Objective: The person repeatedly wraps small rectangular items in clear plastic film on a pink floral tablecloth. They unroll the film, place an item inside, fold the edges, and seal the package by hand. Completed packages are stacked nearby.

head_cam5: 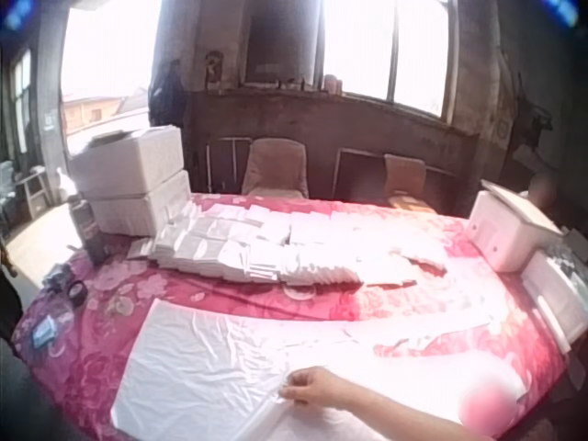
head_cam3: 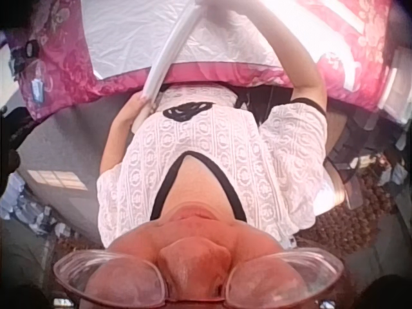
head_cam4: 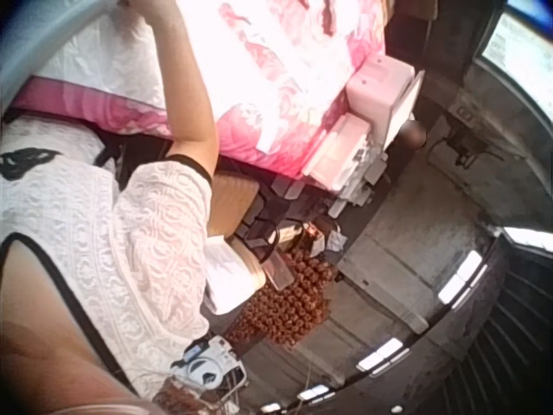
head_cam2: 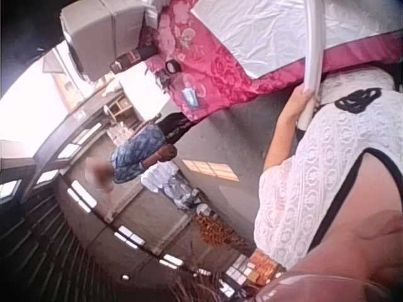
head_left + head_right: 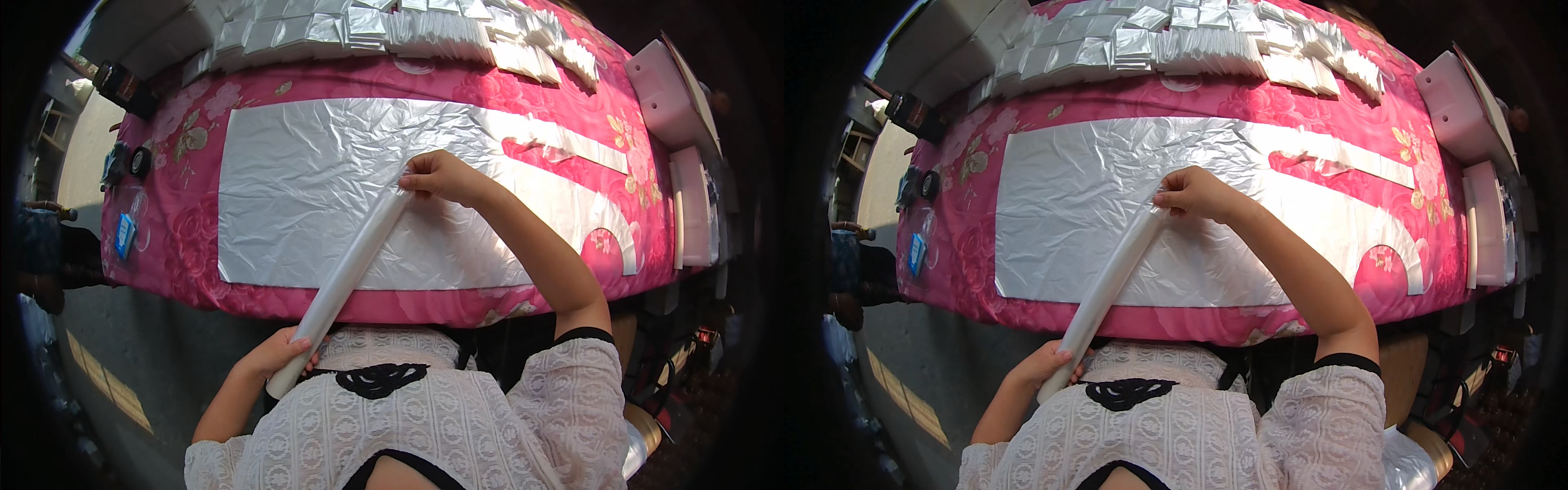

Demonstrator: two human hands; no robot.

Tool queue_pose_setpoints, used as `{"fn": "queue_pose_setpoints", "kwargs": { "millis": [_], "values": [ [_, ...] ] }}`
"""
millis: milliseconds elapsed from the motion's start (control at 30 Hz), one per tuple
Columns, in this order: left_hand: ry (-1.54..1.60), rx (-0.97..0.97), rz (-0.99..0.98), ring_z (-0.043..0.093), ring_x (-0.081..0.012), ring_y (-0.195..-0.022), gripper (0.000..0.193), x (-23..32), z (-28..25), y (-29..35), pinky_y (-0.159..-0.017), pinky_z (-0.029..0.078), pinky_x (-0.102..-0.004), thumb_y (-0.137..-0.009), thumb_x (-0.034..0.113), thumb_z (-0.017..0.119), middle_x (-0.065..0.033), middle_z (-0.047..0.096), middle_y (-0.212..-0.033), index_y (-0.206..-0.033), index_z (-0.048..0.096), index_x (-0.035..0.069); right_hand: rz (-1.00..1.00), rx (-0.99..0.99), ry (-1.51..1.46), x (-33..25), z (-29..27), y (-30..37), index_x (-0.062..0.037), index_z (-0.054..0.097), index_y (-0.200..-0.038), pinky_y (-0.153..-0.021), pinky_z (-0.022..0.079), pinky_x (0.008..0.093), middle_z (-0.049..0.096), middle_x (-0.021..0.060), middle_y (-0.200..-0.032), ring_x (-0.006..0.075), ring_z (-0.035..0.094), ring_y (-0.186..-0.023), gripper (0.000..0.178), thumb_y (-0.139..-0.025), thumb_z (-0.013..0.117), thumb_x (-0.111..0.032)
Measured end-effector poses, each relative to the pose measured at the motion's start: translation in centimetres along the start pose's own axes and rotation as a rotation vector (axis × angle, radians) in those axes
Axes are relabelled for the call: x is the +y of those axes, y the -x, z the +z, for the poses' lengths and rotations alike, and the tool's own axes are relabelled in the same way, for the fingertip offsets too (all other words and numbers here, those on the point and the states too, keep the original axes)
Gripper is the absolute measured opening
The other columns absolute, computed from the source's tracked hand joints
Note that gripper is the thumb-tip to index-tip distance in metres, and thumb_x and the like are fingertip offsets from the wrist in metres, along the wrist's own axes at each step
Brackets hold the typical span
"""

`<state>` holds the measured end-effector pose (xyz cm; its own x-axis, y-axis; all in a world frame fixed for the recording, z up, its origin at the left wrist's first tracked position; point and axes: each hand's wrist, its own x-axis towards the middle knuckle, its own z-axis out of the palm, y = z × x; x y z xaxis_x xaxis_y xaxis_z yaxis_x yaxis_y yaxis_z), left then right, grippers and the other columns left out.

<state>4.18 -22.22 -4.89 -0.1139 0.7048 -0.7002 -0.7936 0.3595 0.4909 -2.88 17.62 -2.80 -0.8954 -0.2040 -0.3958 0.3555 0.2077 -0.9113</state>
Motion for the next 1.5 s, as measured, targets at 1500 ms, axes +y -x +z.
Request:
{"fn": "queue_pose_setpoints", "kwargs": {
  "millis": [1500],
  "values": [
    [-1.963,0.190,0.883,0.023,-0.0359,-0.133,0.090,7.7,5.0,-9.3,-0.108,0.015,-0.0447,-0.078,0.062,0.045,-0.0250,0.027,-0.140,-0.131,0.031,-0.008,-0.271,0.708,0.524,-3.0,-0.9,0.3,0.0002,0.042,-0.127,-0.095,0.036,0.0409,0.047,0.0232,-0.122,0.0358,0.045,-0.112,0.054,-0.083,0.058,-0.026]
  ]
}}
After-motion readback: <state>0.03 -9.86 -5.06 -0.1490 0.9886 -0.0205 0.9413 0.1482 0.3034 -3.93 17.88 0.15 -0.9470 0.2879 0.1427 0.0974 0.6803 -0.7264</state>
